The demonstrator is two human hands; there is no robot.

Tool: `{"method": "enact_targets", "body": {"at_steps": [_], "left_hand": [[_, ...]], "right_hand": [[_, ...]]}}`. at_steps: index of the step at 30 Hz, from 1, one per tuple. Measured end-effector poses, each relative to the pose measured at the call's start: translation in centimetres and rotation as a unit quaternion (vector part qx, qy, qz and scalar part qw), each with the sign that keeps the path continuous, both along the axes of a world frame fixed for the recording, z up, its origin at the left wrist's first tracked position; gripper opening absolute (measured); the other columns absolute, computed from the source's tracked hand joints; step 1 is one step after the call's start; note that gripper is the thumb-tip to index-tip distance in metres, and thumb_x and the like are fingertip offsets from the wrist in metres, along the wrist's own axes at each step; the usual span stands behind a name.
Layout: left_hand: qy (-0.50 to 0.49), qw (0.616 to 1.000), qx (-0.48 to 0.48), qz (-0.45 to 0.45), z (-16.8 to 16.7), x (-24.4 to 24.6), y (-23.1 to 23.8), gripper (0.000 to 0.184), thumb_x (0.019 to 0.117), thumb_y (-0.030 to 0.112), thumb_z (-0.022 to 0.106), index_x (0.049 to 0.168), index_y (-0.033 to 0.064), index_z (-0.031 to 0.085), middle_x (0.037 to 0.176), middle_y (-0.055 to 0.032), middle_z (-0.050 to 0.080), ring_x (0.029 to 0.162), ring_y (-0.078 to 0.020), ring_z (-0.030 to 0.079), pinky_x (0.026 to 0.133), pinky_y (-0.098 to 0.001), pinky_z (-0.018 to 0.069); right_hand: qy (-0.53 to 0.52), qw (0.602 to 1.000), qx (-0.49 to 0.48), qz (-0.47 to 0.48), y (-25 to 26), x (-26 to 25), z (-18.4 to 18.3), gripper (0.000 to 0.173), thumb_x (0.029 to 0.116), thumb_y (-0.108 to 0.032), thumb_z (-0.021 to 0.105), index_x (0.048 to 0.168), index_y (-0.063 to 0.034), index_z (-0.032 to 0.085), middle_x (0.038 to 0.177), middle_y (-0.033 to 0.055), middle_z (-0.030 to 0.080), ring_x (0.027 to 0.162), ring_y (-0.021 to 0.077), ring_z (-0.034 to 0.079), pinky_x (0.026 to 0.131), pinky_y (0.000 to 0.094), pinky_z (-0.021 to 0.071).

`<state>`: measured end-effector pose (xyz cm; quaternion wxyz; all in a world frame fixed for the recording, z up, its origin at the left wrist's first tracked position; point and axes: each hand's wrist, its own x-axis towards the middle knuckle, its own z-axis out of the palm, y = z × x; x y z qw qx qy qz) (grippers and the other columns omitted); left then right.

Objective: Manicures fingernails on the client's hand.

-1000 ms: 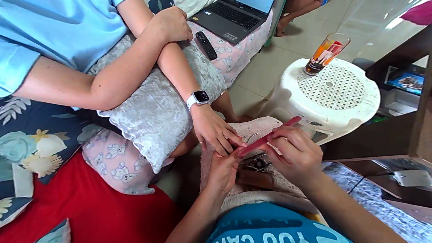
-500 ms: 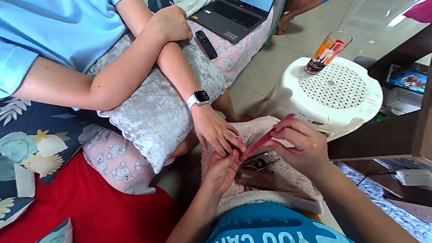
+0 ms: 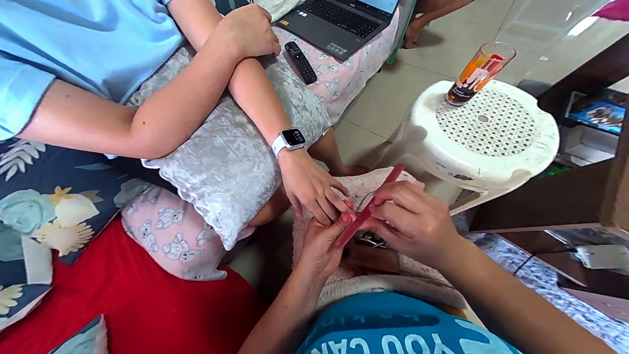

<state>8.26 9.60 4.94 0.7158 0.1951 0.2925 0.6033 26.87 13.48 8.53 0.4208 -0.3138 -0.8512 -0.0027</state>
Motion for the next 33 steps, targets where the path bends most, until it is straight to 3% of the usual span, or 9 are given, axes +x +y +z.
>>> {"method": "enact_targets", "body": {"at_steps": [5, 8, 10, 13, 17, 22, 27, 31, 33], "left_hand": [[0.022, 0.999, -0.029, 0.019, 0.4, 0.0, -0.1, 0.015, 0.0896, -0.010, 0.067, 0.101, -0.0001, 0.067, 0.095, -0.0105, 0.073, 0.083, -0.0146, 0.071, 0.081, -0.0297, 0.0605], [-0.002, 1.000, -0.009, -0.005, -0.1, -0.6, -0.2, 0.016, 0.0889, -0.005, 0.071, 0.104, -0.0005, 0.067, 0.097, -0.0122, 0.072, 0.085, -0.0169, 0.071, 0.084, -0.0314, 0.0598], [-0.023, 0.999, 0.011, -0.040, -0.4, -1.0, -0.2, 0.025, 0.0860, -0.001, 0.077, 0.109, -0.0002, 0.066, 0.104, -0.0149, 0.072, 0.091, -0.0201, 0.072, 0.087, -0.0332, 0.0595], [-0.026, 0.997, 0.024, -0.065, -0.6, -1.2, -0.2, 0.032, 0.0818, -0.003, 0.080, 0.110, 0.0023, 0.064, 0.100, -0.0123, 0.073, 0.088, -0.0190, 0.073, 0.085, -0.0327, 0.0601], [0.050, 0.994, 0.070, -0.063, 0.0, -1.4, -0.5, 0.035, 0.0835, -0.004, 0.078, 0.114, 0.0034, 0.063, 0.099, -0.0092, 0.074, 0.089, -0.0169, 0.073, 0.085, -0.0317, 0.0606], [0.079, 0.994, 0.052, -0.064, 0.7, -2.0, -1.1, 0.042, 0.0916, -0.008, 0.067, 0.132, -0.0028, 0.056, 0.107, -0.0157, 0.075, 0.097, -0.0243, 0.075, 0.091, -0.0371, 0.0605], [0.055, 0.992, 0.064, -0.093, 0.6, -3.1, -1.3, 0.041, 0.0985, -0.007, 0.052, 0.139, -0.0060, 0.050, 0.121, -0.0200, 0.070, 0.110, -0.0282, 0.071, 0.101, -0.0408, 0.0559], [0.072, 0.993, 0.053, -0.082, 0.4, -3.3, -1.1, 0.032, 0.1003, 0.000, 0.050, 0.131, -0.0048, 0.058, 0.114, -0.0160, 0.072, 0.104, -0.0218, 0.071, 0.097, -0.0359, 0.0560], [0.080, 0.994, 0.034, -0.061, 0.5, -3.0, -0.9, 0.025, 0.0988, -0.001, 0.055, 0.122, -0.0041, 0.063, 0.104, -0.0127, 0.073, 0.095, -0.0183, 0.071, 0.091, -0.0331, 0.0576]], "right_hand": [[-0.024, 0.997, -0.029, -0.073, 0.3, 2.1, -0.5, 0.034, 0.0977, -0.037, 0.068, 0.084, -0.0059, 0.071, 0.094, 0.0128, 0.071, 0.088, 0.0265, 0.070, 0.070, 0.0403, 0.0580], [-0.085, 0.985, -0.087, -0.122, 0.3, 4.6, -1.2, 0.035, 0.0957, -0.037, 0.068, 0.084, -0.0041, 0.071, 0.094, 0.0157, 0.070, 0.084, 0.0338, 0.070, 0.065, 0.0500, 0.0557], [-0.133, 0.977, -0.141, -0.088, -0.7, 4.7, -1.8, 0.031, 0.0968, -0.032, 0.066, 0.086, -0.0036, 0.071, 0.094, 0.0167, 0.070, 0.083, 0.0359, 0.070, 0.064, 0.0533, 0.0568], [-0.169, 0.971, -0.164, -0.030, -2.4, 2.5, -2.9, 0.021, 0.0978, -0.023, 0.064, 0.088, -0.0052, 0.070, 0.094, 0.0145, 0.070, 0.082, 0.0341, 0.070, 0.062, 0.0486, 0.0585], [-0.184, 0.967, -0.170, -0.038, -1.2, 0.0, -3.4, 0.013, 0.0960, -0.009, 0.061, 0.096, -0.0047, 0.073, 0.098, 0.0149, 0.070, 0.089, 0.0346, 0.070, 0.065, 0.0461, 0.0596], [-0.254, 0.940, -0.221, -0.053, 1.0, -1.3, -5.1, 0.023, 0.0947, 0.002, 0.056, 0.110, -0.0023, 0.073, 0.100, 0.0190, 0.069, 0.096, 0.0391, 0.068, 0.072, 0.0503, 0.0582], [-0.277, 0.944, -0.177, -0.009, 1.1, 0.0, -4.9, 0.022, 0.0920, 0.004, 0.059, 0.110, -0.0013, 0.070, 0.098, 0.0184, 0.069, 0.094, 0.0396, 0.069, 0.068, 0.0513, 0.0583], [-0.178, 0.972, -0.149, 0.039, 2.2, 2.4, -3.8, 0.022, 0.0962, -0.010, 0.056, 0.109, -0.0069, 0.073, 0.095, 0.0122, 0.071, 0.088, 0.0308, 0.070, 0.071, 0.0452, 0.0593], [-0.074, 0.978, -0.177, 0.082, 2.5, 3.0, -2.2, 0.023, 0.1008, -0.018, 0.057, 0.110, -0.0063, 0.075, 0.094, 0.0080, 0.071, 0.084, 0.0172, 0.068, 0.074, 0.0322, 0.0586]]}}
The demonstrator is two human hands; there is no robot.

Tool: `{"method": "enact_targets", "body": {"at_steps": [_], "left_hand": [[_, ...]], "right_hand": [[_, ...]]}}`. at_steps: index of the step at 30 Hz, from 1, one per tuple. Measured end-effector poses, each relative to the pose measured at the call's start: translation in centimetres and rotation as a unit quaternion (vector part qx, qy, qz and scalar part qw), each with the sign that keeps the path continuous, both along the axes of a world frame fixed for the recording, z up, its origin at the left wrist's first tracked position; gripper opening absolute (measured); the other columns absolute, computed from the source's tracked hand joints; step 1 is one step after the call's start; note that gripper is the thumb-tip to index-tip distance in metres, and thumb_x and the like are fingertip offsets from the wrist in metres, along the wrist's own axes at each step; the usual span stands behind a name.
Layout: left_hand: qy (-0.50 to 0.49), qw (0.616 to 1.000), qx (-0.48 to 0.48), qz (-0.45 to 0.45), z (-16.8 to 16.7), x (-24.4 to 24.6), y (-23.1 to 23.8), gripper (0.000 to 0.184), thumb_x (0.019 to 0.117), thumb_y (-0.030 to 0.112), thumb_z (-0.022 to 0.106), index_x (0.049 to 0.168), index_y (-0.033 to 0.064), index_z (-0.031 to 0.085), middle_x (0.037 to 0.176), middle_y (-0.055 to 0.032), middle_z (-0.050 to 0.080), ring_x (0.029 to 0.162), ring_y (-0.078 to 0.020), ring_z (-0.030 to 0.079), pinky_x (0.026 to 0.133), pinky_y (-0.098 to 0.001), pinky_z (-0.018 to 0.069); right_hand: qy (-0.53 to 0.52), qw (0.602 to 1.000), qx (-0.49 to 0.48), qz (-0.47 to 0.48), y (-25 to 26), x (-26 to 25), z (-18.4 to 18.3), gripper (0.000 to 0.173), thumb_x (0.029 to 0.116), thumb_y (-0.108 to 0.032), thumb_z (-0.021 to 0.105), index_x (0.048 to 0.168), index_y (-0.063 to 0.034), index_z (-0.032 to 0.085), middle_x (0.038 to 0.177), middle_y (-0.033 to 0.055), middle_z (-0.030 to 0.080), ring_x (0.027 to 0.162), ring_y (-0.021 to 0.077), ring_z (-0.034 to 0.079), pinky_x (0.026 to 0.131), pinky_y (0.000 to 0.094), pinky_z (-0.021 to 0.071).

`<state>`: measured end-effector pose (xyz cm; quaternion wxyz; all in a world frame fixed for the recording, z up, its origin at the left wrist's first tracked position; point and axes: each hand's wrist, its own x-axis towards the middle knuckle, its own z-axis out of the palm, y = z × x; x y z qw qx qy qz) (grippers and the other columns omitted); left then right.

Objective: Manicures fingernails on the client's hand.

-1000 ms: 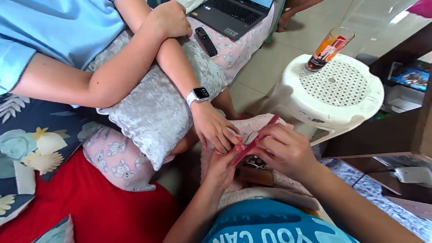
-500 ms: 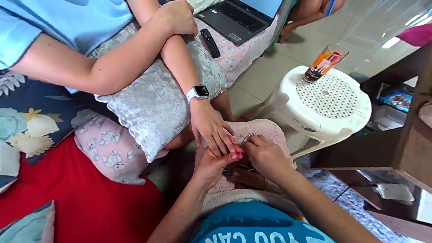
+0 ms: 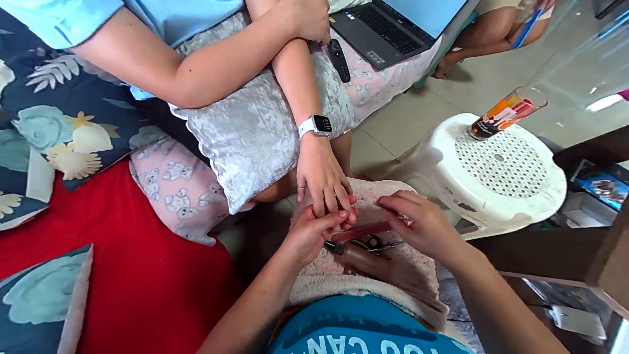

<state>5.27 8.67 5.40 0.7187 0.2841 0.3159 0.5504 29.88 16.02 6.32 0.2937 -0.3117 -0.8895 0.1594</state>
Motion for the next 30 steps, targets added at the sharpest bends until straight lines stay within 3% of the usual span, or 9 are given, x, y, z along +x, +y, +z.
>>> {"method": "enact_targets", "body": {"at_steps": [3, 5, 7, 11, 14, 18, 21, 30], "left_hand": [[0.007, 1.000, 0.002, 0.012, 0.0, 0.4, 0.3, 0.022, 0.0964, -0.002, 0.061, 0.118, -0.0027, 0.065, 0.099, -0.0091, 0.073, 0.091, -0.0156, 0.071, 0.089, -0.0317, 0.0585], [0.014, 1.000, 0.010, 0.018, 0.1, 0.8, 0.3, 0.021, 0.0955, -0.003, 0.062, 0.116, -0.0017, 0.066, 0.098, -0.0072, 0.073, 0.090, -0.0148, 0.071, 0.089, -0.0316, 0.0588], [0.026, 0.999, 0.014, 0.034, 0.3, 1.1, 0.2, 0.018, 0.0944, -0.005, 0.063, 0.110, 0.0011, 0.068, 0.096, -0.0047, 0.075, 0.088, -0.0128, 0.072, 0.088, -0.0306, 0.0601], [0.059, 0.996, 0.026, 0.065, 0.4, 1.2, -0.1, 0.014, 0.0919, -0.005, 0.064, 0.096, 0.0084, 0.068, 0.086, 0.0006, 0.074, 0.078, -0.0076, 0.072, 0.076, -0.0276, 0.0611], [0.069, 0.996, 0.020, 0.058, 0.4, 0.8, -0.3, 0.023, 0.0911, -0.006, 0.064, 0.113, 0.0014, 0.067, 0.099, -0.0036, 0.074, 0.089, -0.0104, 0.071, 0.083, -0.0286, 0.0606], [0.025, 0.999, 0.045, 0.019, 0.0, 0.7, -0.1, 0.042, 0.0891, -0.006, 0.070, 0.130, -0.0061, 0.059, 0.108, -0.0112, 0.072, 0.101, -0.0187, 0.071, 0.094, -0.0355, 0.0580], [0.014, 0.999, 0.043, 0.022, -0.1, 1.1, 0.1, 0.045, 0.0877, -0.009, 0.070, 0.131, -0.0064, 0.058, 0.107, -0.0114, 0.072, 0.100, -0.0197, 0.071, 0.094, -0.0362, 0.0583], [0.022, 0.998, 0.038, 0.050, -0.1, 1.4, -0.1, 0.038, 0.0878, -0.008, 0.071, 0.125, -0.0066, 0.061, 0.104, -0.0111, 0.072, 0.097, -0.0179, 0.071, 0.092, -0.0348, 0.0585]], "right_hand": [[0.184, 0.976, -0.094, 0.072, -0.5, -1.2, 3.9, 0.025, 0.1065, -0.024, 0.053, 0.105, -0.0048, 0.069, 0.092, 0.0001, 0.066, 0.081, 0.0009, 0.061, 0.071, 0.0168, 0.0528], [0.264, 0.944, -0.141, 0.141, -1.1, -3.0, 6.0, 0.027, 0.1093, -0.031, 0.048, 0.103, -0.0105, 0.064, 0.091, -0.0034, 0.061, 0.081, 0.0018, 0.061, 0.071, 0.0186, 0.0540], [0.300, 0.919, -0.167, 0.192, -1.3, -5.2, 6.6, 0.027, 0.1104, -0.033, 0.045, 0.103, -0.0115, 0.061, 0.087, -0.0013, 0.063, 0.075, 0.0066, 0.064, 0.066, 0.0236, 0.0584], [0.271, 0.913, -0.224, 0.207, -1.9, -7.4, 3.9, 0.024, 0.1093, -0.021, 0.049, 0.105, -0.0003, 0.062, 0.079, 0.0025, 0.065, 0.060, 0.0030, 0.060, 0.055, 0.0191, 0.0550], [0.236, 0.924, -0.242, 0.181, -3.1, -5.7, 1.8, 0.025, 0.1074, -0.018, 0.054, 0.111, 0.0027, 0.068, 0.080, 0.0021, 0.068, 0.063, -0.0011, 0.060, 0.057, 0.0154, 0.0533], [0.218, 0.930, -0.281, 0.093, -4.8, -2.5, 0.6, 0.026, 0.1086, -0.021, 0.052, 0.121, -0.0034, 0.067, 0.076, -0.0018, 0.065, 0.057, 0.0002, 0.058, 0.050, 0.0158, 0.0506], [0.221, 0.936, -0.272, 0.035, -5.5, -2.0, 0.9, 0.025, 0.1080, -0.020, 0.052, 0.118, -0.0041, 0.069, 0.077, -0.0028, 0.070, 0.056, 0.0011, 0.060, 0.047, 0.0159, 0.0507], [0.197, 0.952, -0.236, -0.006, -5.5, -3.0, 1.6, 0.026, 0.1052, -0.014, 0.053, 0.115, -0.0002, 0.074, 0.084, -0.0015, 0.074, 0.065, 0.0028, 0.068, 0.056, 0.0176, 0.0580]]}}
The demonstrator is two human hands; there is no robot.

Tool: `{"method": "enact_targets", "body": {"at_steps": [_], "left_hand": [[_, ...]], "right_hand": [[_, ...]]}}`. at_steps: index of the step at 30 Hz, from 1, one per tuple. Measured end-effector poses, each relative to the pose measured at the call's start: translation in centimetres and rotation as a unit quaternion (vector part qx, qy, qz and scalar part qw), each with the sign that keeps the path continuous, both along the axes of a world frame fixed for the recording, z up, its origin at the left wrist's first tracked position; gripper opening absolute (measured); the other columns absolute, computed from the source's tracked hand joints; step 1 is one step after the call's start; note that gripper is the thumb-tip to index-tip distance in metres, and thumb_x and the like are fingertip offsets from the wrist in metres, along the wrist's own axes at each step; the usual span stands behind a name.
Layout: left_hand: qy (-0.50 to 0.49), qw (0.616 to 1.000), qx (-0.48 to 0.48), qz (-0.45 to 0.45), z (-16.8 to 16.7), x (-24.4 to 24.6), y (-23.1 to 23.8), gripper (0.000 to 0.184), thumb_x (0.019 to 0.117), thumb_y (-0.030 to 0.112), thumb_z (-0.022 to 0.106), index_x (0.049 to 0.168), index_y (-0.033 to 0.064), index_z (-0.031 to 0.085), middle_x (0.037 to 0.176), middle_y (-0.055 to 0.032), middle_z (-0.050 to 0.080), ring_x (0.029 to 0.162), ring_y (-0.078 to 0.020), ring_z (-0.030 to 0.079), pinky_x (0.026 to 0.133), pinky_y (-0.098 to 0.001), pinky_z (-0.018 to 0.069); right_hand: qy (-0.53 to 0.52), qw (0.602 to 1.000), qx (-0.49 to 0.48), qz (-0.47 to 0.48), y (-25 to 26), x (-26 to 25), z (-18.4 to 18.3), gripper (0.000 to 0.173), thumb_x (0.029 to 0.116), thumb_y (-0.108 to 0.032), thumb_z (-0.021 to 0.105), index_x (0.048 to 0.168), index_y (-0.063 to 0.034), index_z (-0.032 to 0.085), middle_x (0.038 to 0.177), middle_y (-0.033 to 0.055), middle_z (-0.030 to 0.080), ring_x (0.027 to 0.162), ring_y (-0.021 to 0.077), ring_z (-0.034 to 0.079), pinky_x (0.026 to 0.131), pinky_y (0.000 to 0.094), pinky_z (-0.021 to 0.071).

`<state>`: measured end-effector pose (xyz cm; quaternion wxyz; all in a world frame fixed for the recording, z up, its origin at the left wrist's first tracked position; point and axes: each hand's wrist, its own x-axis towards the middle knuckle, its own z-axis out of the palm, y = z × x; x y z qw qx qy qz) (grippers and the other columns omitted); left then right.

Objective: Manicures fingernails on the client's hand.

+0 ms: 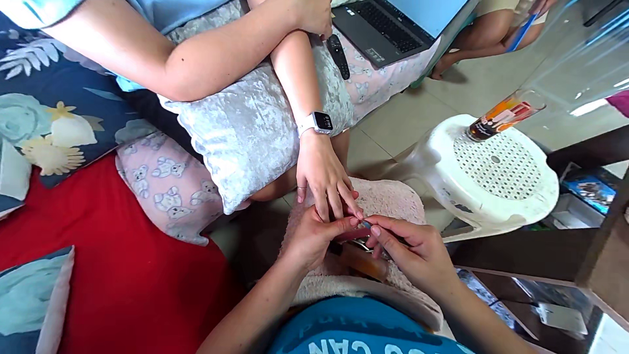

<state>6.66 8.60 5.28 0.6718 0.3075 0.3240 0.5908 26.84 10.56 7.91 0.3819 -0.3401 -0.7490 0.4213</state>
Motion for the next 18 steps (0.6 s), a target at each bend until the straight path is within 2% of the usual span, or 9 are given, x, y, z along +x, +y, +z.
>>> {"method": "enact_targets", "body": {"at_steps": [12, 18], "left_hand": [[0.023, 1.000, 0.003, 0.013, -0.22, 0.00, 0.15, 0.035, 0.0869, -0.008, 0.072, 0.121, -0.0059, 0.065, 0.103, -0.0115, 0.072, 0.096, -0.0162, 0.070, 0.090, -0.0329, 0.0583], [0.038, 0.999, 0.001, 0.019, -0.35, 0.03, 0.27, 0.031, 0.0855, -0.008, 0.073, 0.116, -0.0051, 0.068, 0.101, -0.0110, 0.073, 0.094, -0.0151, 0.070, 0.088, -0.0317, 0.0583]], "right_hand": [[-0.026, 0.999, -0.026, -0.011, 0.21, -0.25, 0.46, 0.025, 0.1039, -0.015, 0.055, 0.113, -0.0028, 0.075, 0.085, -0.0027, 0.076, 0.066, 0.0014, 0.069, 0.054, 0.0154, 0.0570], [-0.025, 0.999, -0.024, -0.013, 0.34, -0.29, 0.10, 0.024, 0.1035, -0.015, 0.055, 0.111, -0.0032, 0.074, 0.082, -0.0037, 0.073, 0.064, -0.0003, 0.065, 0.055, 0.0145, 0.0555]]}}
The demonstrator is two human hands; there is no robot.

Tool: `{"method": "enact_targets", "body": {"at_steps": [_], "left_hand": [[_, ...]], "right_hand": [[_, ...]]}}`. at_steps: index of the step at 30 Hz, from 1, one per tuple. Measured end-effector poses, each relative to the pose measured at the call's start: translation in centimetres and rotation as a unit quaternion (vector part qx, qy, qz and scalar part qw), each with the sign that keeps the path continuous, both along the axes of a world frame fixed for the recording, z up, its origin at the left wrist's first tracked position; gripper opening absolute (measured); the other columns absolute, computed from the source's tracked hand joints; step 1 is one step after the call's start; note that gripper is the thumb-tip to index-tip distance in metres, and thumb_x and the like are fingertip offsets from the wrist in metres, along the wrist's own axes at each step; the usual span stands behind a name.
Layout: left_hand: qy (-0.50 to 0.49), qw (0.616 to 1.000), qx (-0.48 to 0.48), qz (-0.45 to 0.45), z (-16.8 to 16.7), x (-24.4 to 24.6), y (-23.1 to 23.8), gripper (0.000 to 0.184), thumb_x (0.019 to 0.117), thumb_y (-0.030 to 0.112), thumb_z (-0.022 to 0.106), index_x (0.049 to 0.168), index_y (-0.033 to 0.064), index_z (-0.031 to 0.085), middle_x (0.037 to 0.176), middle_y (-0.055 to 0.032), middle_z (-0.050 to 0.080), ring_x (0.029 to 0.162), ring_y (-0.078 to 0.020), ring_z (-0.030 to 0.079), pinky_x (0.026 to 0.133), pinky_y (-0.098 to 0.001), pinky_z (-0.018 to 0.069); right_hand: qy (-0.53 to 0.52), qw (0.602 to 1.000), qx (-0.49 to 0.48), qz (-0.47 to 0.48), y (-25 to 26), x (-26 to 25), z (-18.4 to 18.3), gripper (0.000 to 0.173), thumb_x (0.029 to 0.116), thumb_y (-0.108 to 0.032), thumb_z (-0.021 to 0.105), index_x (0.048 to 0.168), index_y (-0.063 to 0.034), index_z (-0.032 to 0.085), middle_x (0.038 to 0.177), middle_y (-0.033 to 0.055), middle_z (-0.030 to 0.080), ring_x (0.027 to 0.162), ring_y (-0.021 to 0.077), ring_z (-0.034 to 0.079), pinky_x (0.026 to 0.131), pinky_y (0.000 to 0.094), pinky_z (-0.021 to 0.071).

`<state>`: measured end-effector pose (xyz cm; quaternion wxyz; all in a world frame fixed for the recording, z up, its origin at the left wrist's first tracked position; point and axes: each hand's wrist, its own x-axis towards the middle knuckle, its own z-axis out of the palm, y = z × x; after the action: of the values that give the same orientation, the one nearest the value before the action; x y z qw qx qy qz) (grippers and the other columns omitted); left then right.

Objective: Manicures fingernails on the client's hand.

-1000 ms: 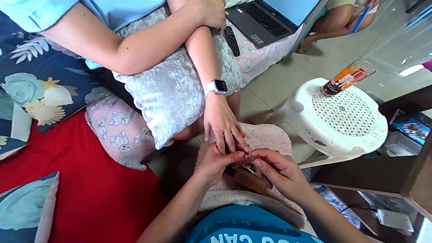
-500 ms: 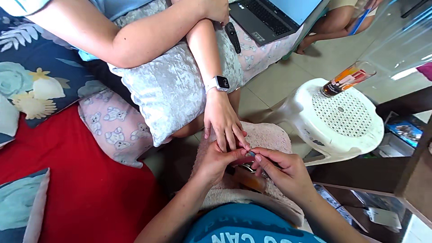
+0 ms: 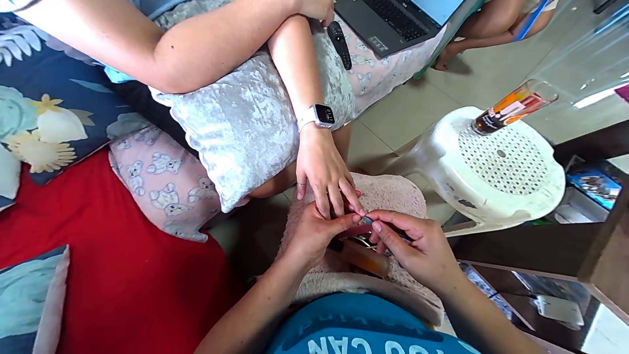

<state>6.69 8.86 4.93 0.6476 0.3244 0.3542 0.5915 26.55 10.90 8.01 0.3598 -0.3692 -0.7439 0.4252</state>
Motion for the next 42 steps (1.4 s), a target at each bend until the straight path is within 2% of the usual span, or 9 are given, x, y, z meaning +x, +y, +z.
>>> {"method": "enact_targets", "body": {"at_steps": [8, 15, 20, 25, 31, 38, 42], "left_hand": [[-0.004, 1.000, 0.000, 0.003, 0.0, 0.1, 0.0, 0.031, 0.0852, -0.008, 0.073, 0.115, -0.0043, 0.068, 0.101, -0.0114, 0.073, 0.094, -0.0156, 0.070, 0.088, -0.0315, 0.0582], [0.002, 1.000, 0.001, -0.002, -0.1, 0.0, 0.0, 0.031, 0.0859, -0.007, 0.074, 0.117, -0.0048, 0.068, 0.101, -0.0112, 0.073, 0.095, -0.0155, 0.070, 0.088, -0.0318, 0.0584], [-0.008, 1.000, 0.001, 0.002, 0.0, 0.1, 0.0, 0.030, 0.0856, -0.008, 0.073, 0.115, -0.0048, 0.068, 0.101, -0.0114, 0.073, 0.095, -0.0160, 0.070, 0.089, -0.0323, 0.0583], [-0.009, 1.000, 0.000, 0.009, -0.1, 0.4, 0.0, 0.029, 0.0853, -0.008, 0.073, 0.114, -0.0051, 0.068, 0.100, -0.0117, 0.073, 0.093, -0.0155, 0.071, 0.088, -0.0318, 0.0584], [-0.013, 1.000, 0.002, 0.008, -0.2, 0.4, 0.1, 0.029, 0.0854, -0.008, 0.073, 0.113, -0.0042, 0.068, 0.099, -0.0123, 0.073, 0.094, -0.0163, 0.071, 0.089, -0.0326, 0.0583], [-0.019, 1.000, -0.002, 0.008, -0.2, 0.5, 0.1, 0.029, 0.0855, -0.009, 0.073, 0.114, -0.0045, 0.067, 0.100, -0.0121, 0.073, 0.094, -0.0169, 0.071, 0.089, -0.0328, 0.0586], [-0.007, 1.000, -0.002, 0.012, -0.2, 0.5, 0.1, 0.028, 0.0864, -0.008, 0.073, 0.114, -0.0038, 0.067, 0.100, -0.0113, 0.073, 0.094, -0.0162, 0.071, 0.087, -0.0327, 0.0589]], "right_hand": [[0.004, 1.000, -0.009, 0.004, 0.0, 0.1, -0.1, 0.023, 0.1025, -0.015, 0.056, 0.113, -0.0038, 0.073, 0.080, -0.0044, 0.070, 0.062, -0.0018, 0.061, 0.054, 0.0129, 0.0526], [0.011, 1.000, -0.012, 0.000, -0.1, 0.2, -0.2, 0.024, 0.1024, -0.013, 0.056, 0.114, -0.0025, 0.074, 0.081, -0.0036, 0.071, 0.062, -0.0008, 0.062, 0.054, 0.0140, 0.0537], [0.024, 1.000, -0.014, -0.003, -0.3, 0.0, 0.0, 0.023, 0.1032, -0.013, 0.056, 0.113, -0.0016, 0.073, 0.083, -0.0022, 0.074, 0.065, 0.0030, 0.068, 0.054, 0.0168, 0.0575], [0.026, 0.999, 0.013, -0.027, -0.6, -0.5, -0.4, 0.022, 0.1018, -0.012, 0.056, 0.111, -0.0002, 0.072, 0.082, -0.0023, 0.072, 0.065, 0.0010, 0.067, 0.057, 0.0156, 0.0577], [0.020, 0.999, 0.018, -0.035, -0.6, -0.4, -0.8, 0.024, 0.1012, -0.013, 0.056, 0.113, -0.0007, 0.072, 0.082, -0.0027, 0.070, 0.064, -0.0025, 0.062, 0.057, 0.0126, 0.0534], [0.026, 0.999, 0.002, -0.036, -0.9, -0.4, -0.4, 0.023, 0.1031, -0.014, 0.056, 0.114, -0.0005, 0.072, 0.082, -0.0024, 0.072, 0.065, 0.0016, 0.067, 0.055, 0.0156, 0.0573], [0.020, 0.999, 0.011, -0.050, -1.0, -0.8, -0.4, 0.022, 0.1032, -0.014, 0.055, 0.111, -0.0008, 0.072, 0.081, -0.0028, 0.071, 0.064, 0.0003, 0.065, 0.055, 0.0149, 0.0566]]}}
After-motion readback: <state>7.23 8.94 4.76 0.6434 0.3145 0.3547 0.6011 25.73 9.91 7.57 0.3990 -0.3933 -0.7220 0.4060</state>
